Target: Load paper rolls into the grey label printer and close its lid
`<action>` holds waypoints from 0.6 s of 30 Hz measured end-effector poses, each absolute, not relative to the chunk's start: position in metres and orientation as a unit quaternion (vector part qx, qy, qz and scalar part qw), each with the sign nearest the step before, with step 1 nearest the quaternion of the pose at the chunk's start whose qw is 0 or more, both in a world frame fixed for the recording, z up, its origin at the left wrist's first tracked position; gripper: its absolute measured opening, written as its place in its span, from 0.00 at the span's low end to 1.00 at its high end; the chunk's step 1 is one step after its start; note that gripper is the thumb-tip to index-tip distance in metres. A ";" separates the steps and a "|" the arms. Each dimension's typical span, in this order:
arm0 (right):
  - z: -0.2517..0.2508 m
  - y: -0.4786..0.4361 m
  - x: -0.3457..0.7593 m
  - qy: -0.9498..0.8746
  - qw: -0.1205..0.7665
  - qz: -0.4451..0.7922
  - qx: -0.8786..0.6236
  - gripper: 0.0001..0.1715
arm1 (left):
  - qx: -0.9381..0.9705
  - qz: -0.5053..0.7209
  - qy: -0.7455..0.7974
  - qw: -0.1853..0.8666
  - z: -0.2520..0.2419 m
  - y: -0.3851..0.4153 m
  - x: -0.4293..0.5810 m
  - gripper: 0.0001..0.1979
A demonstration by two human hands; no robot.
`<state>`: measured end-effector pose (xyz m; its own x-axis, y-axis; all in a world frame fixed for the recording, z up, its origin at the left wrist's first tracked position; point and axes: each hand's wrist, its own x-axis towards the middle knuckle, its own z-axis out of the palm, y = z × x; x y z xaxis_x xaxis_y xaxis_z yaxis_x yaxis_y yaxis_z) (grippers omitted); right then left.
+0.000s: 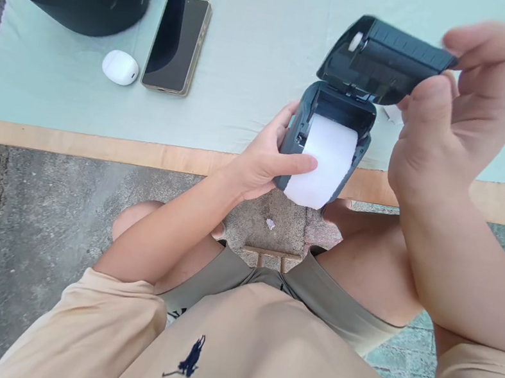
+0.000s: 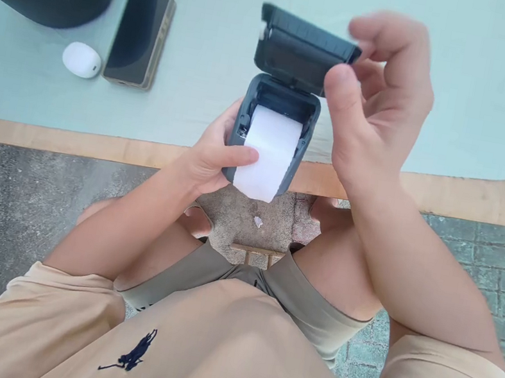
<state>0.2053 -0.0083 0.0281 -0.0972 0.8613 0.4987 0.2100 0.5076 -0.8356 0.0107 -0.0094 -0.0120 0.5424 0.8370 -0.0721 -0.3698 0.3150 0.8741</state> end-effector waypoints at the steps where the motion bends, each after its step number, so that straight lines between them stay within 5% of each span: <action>1: 0.026 -0.006 0.207 -0.682 0.542 0.265 -0.413 0.13 | 0.431 0.395 0.272 0.764 -0.013 -0.009 0.011 0.34; 9: 0.012 0.005 0.220 -0.797 0.470 0.198 -0.324 0.23 | 0.416 0.409 0.261 0.769 -0.016 -0.009 0.010 0.31; 18: 0.015 -0.004 0.216 -0.749 0.452 0.287 -0.389 0.16 | 0.408 0.396 0.276 0.775 -0.009 -0.011 0.010 0.33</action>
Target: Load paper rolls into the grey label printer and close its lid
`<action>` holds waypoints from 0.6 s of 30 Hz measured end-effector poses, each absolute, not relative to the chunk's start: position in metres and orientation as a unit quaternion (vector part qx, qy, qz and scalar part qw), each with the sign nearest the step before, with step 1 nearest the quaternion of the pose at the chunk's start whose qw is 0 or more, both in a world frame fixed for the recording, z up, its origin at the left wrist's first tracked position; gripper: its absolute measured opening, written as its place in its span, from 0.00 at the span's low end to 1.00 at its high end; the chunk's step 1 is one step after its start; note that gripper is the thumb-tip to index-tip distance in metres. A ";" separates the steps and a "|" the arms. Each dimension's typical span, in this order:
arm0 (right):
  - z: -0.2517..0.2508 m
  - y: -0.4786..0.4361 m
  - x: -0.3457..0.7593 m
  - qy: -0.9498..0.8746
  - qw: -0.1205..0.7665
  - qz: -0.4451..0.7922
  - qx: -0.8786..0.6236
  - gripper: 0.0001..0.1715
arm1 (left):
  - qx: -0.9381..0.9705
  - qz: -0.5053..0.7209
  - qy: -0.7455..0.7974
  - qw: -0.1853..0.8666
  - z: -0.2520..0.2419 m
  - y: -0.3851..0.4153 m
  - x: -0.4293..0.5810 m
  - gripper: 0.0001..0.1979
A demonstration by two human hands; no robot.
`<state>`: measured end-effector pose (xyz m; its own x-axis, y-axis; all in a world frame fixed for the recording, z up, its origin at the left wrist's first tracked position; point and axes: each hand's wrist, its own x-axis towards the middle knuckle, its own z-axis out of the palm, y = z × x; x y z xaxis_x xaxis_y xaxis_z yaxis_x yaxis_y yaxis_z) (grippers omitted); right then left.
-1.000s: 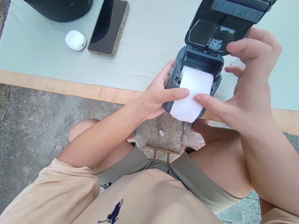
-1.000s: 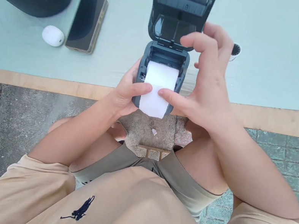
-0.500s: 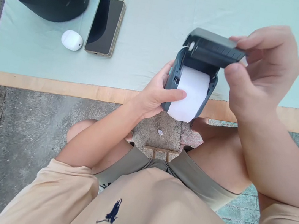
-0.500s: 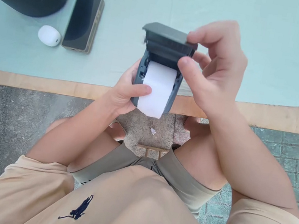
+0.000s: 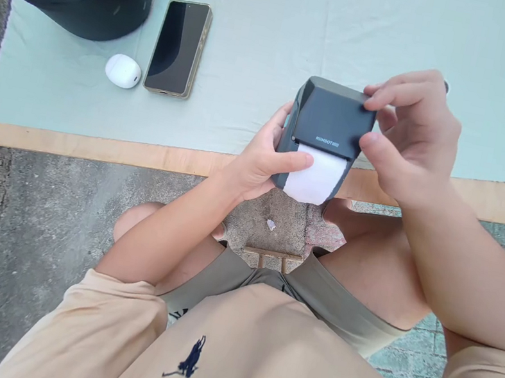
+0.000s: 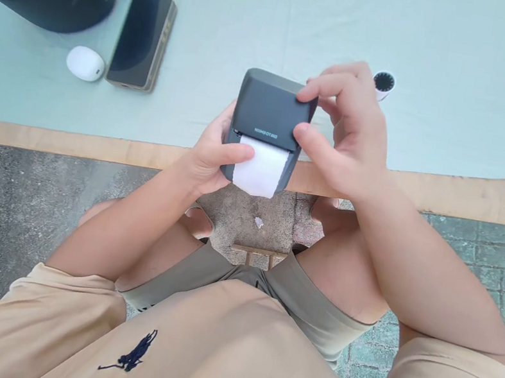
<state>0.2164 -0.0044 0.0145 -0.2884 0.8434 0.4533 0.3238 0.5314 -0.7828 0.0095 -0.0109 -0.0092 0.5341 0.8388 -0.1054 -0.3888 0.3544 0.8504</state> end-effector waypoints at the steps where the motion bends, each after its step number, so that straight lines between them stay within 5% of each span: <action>1: 0.016 -0.006 0.216 -0.734 0.440 0.322 -0.405 0.17 | 0.408 0.397 0.277 0.775 -0.008 -0.011 0.010 0.33; 10: 0.019 -0.012 0.213 -0.710 0.352 0.450 -0.412 0.33 | 0.380 0.400 0.277 0.787 -0.002 -0.012 0.014 0.29; 18: 0.021 -0.012 0.209 -0.672 0.348 0.525 -0.389 0.33 | 0.384 0.411 0.271 0.781 -0.002 -0.012 0.015 0.24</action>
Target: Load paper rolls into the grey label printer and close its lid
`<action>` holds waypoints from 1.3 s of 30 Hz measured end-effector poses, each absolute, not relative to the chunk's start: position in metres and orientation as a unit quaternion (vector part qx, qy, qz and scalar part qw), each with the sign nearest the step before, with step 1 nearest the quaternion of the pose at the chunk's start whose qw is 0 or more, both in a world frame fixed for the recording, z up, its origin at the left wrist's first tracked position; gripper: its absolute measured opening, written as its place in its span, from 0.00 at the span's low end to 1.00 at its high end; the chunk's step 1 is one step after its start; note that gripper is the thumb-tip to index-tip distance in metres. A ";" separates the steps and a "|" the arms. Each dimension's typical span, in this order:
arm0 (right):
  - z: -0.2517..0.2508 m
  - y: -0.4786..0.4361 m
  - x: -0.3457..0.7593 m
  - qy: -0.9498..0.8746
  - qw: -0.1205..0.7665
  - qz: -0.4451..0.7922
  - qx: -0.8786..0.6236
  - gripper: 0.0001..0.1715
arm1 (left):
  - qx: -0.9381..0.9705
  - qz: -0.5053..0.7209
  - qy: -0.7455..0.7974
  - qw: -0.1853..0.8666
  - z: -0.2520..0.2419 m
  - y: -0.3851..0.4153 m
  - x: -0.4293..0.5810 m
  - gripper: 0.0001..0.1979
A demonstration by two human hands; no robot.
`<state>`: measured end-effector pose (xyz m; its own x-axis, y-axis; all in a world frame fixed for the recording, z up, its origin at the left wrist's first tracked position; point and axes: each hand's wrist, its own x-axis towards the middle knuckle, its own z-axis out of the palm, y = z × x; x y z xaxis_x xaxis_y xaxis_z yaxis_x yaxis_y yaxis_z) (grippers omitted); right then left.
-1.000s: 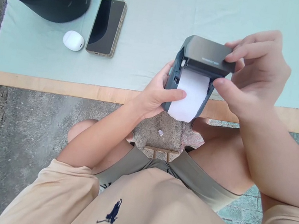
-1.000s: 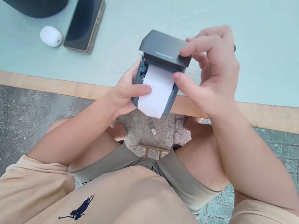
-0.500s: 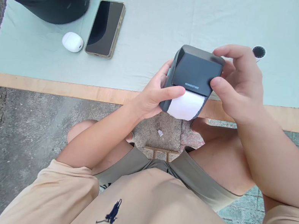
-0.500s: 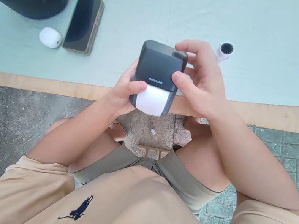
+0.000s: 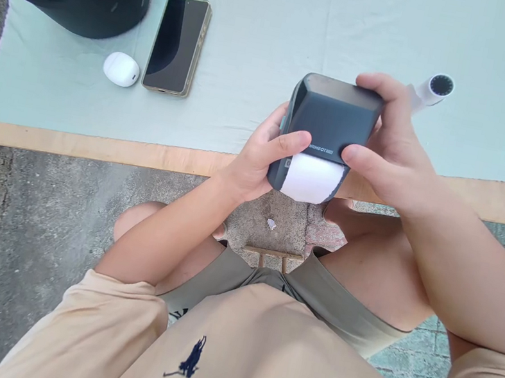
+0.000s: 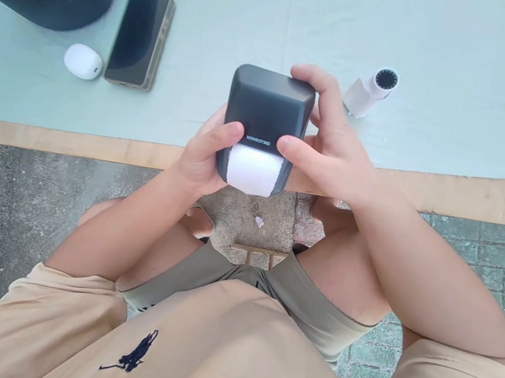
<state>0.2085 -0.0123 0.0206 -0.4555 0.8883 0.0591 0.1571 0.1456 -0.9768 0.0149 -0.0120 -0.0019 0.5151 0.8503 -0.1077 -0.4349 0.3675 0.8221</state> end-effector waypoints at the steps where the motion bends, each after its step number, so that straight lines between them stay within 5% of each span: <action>1: 0.020 -0.012 0.209 -0.671 0.347 0.527 -0.389 0.32 | 0.385 0.412 0.269 0.781 -0.002 -0.012 0.015 0.25; 25: 0.012 -0.013 0.211 -0.686 0.358 0.483 -0.411 0.34 | 0.375 0.410 0.268 0.787 -0.002 -0.012 0.015 0.25; 34: 0.014 -0.014 0.211 -0.734 0.386 0.340 -0.443 0.31 | 0.299 0.433 0.306 0.793 -0.017 -0.006 0.021 0.19; 39: 0.015 -0.011 0.215 -0.797 0.337 0.314 -0.390 0.42 | 0.300 0.448 0.315 0.781 -0.016 -0.006 0.020 0.15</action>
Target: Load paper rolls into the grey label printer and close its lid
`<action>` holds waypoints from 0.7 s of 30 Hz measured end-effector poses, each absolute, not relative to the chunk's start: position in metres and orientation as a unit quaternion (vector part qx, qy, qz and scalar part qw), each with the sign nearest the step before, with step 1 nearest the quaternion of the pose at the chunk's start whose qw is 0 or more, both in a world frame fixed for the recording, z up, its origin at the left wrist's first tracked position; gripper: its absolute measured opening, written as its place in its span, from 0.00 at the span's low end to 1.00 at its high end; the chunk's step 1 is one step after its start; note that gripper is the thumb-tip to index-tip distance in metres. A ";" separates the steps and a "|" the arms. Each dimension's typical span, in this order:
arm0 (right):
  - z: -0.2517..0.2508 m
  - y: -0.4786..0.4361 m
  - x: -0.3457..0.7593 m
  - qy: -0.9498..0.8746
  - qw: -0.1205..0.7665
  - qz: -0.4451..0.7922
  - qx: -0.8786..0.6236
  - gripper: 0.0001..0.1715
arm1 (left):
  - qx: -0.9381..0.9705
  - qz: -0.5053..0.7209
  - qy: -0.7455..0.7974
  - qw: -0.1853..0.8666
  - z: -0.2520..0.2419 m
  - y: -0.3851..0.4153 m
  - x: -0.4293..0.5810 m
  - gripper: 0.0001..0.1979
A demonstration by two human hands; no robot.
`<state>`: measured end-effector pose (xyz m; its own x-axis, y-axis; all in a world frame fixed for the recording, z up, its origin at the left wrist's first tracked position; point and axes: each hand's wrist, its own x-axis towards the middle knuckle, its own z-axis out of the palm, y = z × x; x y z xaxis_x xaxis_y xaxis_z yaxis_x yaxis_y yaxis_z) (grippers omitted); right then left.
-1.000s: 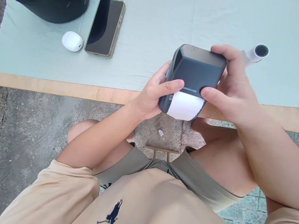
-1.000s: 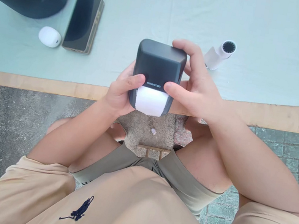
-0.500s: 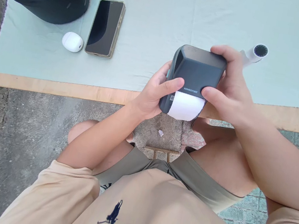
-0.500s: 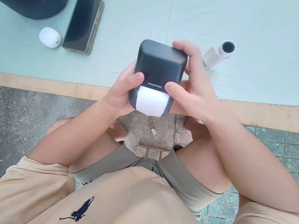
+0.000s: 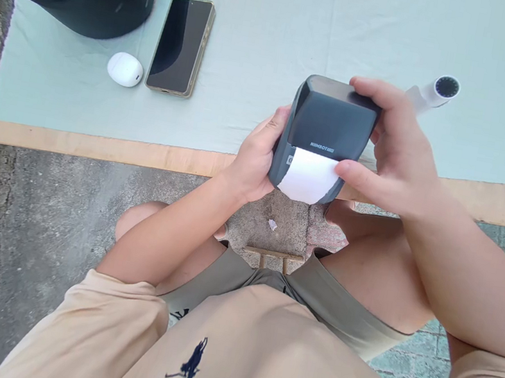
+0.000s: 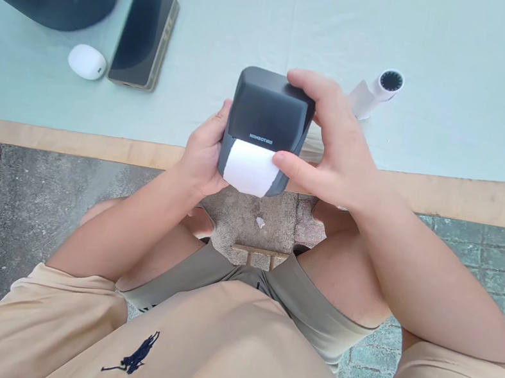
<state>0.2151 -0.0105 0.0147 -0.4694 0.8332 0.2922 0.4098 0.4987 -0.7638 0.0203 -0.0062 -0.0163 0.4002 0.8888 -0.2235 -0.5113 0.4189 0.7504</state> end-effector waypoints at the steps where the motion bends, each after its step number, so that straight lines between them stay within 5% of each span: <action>1: 0.016 -0.010 0.217 -0.802 0.327 0.312 -0.390 0.43 | 0.295 0.450 0.317 0.781 -0.016 -0.006 0.020 0.14; 8: 0.032 -0.009 0.221 -0.785 0.353 0.285 -0.422 0.30 | 0.270 0.447 0.326 0.788 -0.005 -0.008 0.021 0.18; 13: 0.039 -0.005 0.217 -0.836 0.316 0.211 -0.395 0.33 | 0.252 0.426 0.317 0.809 0.003 -0.008 0.022 0.21; 17: 0.039 -0.005 0.216 -0.830 0.391 0.066 -0.392 0.31 | 0.289 0.420 0.306 0.804 0.007 -0.008 0.022 0.25; 21: 0.041 -0.013 0.209 -0.740 0.466 0.013 -0.485 0.14 | 0.313 0.417 0.287 0.804 0.001 -0.009 0.022 0.18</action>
